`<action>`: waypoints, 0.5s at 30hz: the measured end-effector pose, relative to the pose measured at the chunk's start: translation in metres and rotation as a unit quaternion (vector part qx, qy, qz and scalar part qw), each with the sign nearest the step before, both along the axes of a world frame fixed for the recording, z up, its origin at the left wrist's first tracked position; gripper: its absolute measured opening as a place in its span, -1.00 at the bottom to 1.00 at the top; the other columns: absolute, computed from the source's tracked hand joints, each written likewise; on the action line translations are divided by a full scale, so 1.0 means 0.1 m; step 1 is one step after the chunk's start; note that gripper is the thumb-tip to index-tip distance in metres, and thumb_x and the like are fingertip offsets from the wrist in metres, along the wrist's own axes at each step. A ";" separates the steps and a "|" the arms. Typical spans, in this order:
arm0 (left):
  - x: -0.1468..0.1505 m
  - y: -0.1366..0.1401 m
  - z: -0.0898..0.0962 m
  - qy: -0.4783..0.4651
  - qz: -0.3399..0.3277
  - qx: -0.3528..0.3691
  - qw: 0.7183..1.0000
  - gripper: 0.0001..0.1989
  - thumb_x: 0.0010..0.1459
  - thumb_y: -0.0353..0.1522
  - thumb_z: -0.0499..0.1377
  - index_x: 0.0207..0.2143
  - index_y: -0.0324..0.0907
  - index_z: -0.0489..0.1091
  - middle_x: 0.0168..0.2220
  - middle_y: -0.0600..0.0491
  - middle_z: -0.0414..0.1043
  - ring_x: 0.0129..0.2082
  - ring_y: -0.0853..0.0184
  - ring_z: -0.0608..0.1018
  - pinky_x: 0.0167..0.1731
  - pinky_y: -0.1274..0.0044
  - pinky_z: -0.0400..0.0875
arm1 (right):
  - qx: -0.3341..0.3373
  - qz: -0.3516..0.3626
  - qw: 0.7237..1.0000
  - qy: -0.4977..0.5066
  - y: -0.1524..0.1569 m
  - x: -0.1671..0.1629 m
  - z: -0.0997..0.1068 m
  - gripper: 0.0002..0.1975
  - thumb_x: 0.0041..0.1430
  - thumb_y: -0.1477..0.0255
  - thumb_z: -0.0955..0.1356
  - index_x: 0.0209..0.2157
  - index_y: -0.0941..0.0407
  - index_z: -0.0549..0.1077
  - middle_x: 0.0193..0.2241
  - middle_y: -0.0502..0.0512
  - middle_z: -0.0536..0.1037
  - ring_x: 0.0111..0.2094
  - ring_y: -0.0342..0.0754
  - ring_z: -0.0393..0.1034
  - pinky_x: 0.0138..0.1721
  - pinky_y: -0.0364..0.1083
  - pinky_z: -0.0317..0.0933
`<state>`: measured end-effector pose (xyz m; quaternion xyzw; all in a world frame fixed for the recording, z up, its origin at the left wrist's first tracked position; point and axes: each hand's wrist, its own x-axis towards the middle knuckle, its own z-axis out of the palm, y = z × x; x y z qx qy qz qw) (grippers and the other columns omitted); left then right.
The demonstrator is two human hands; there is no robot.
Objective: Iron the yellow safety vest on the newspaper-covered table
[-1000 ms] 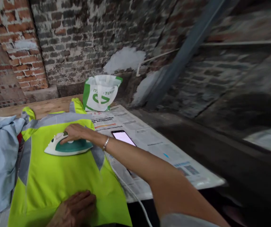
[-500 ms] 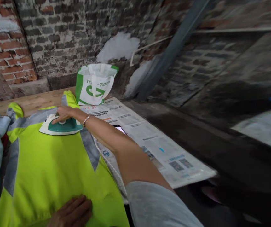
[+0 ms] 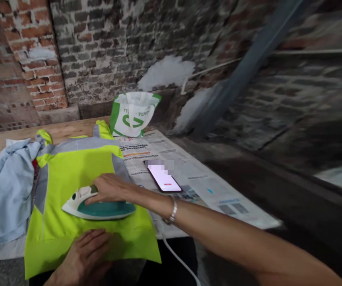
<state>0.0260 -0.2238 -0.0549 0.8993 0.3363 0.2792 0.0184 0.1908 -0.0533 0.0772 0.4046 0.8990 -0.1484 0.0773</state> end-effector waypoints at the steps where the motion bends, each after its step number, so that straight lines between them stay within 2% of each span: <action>1: -0.06 -0.05 0.00 -0.008 0.027 0.020 0.999 -0.68 0.36 -0.36 0.17 0.13 -0.18 0.46 0.11 -0.11 0.62 0.18 0.13 0.61 0.16 0.30 0.59 | 0.005 -0.001 1.000 -0.003 -0.06 0.01 -0.02 -0.41 0.13 -0.19 0.44 -0.26 0.08 0.67 -0.31 0.22 0.72 -0.21 0.16 0.64 -0.39 -0.11 0.14; 4: -0.26 -0.16 -0.07 -0.025 0.123 0.081 0.989 -0.76 0.37 -0.39 0.15 0.04 -0.17 0.48 0.01 -0.11 0.66 0.06 0.13 0.67 0.00 0.27 0.68 | 0.020 -0.008 1.000 -0.007 -0.06 -0.01 -0.06 -0.42 0.12 -0.18 0.45 -0.22 0.07 0.68 -0.27 0.25 0.73 -0.16 0.21 0.64 -0.34 -0.10 0.21; 7: -0.38 -0.20 -0.20 -0.035 0.200 0.114 0.973 -0.78 0.37 -0.40 0.16 0.03 -0.16 0.49 0.01 -0.11 0.66 0.07 0.13 0.67 -0.06 0.28 0.69 | 0.033 -0.027 0.999 -0.002 0.13 -0.11 -0.07 -0.41 0.13 -0.18 0.45 -0.18 0.07 0.68 -0.23 0.27 0.73 -0.12 0.22 0.64 -0.31 -0.09 0.25; 12: -0.34 -0.24 -0.32 -0.062 0.234 0.139 0.960 -0.78 0.35 -0.42 0.20 0.02 -0.17 0.51 0.04 -0.14 0.64 0.11 0.12 0.63 -0.03 0.30 0.67 | 0.056 -0.075 0.996 0.013 0.75 -0.32 -0.10 -0.41 0.17 -0.19 0.41 -0.19 0.06 0.68 -0.19 0.25 0.73 -0.10 0.19 0.63 -0.27 -0.09 0.27; 15: -0.30 -0.24 -0.30 -0.055 0.249 0.146 0.956 -0.80 0.35 -0.41 0.20 -0.01 -0.17 0.53 -0.02 -0.12 0.66 0.02 0.15 0.66 -0.10 0.33 0.66 | 0.079 -0.111 0.990 0.029 1.21 -0.44 -0.14 -0.35 0.19 -0.22 0.38 -0.15 0.09 0.67 -0.15 0.30 0.72 -0.09 0.21 0.61 -0.26 -0.07 0.28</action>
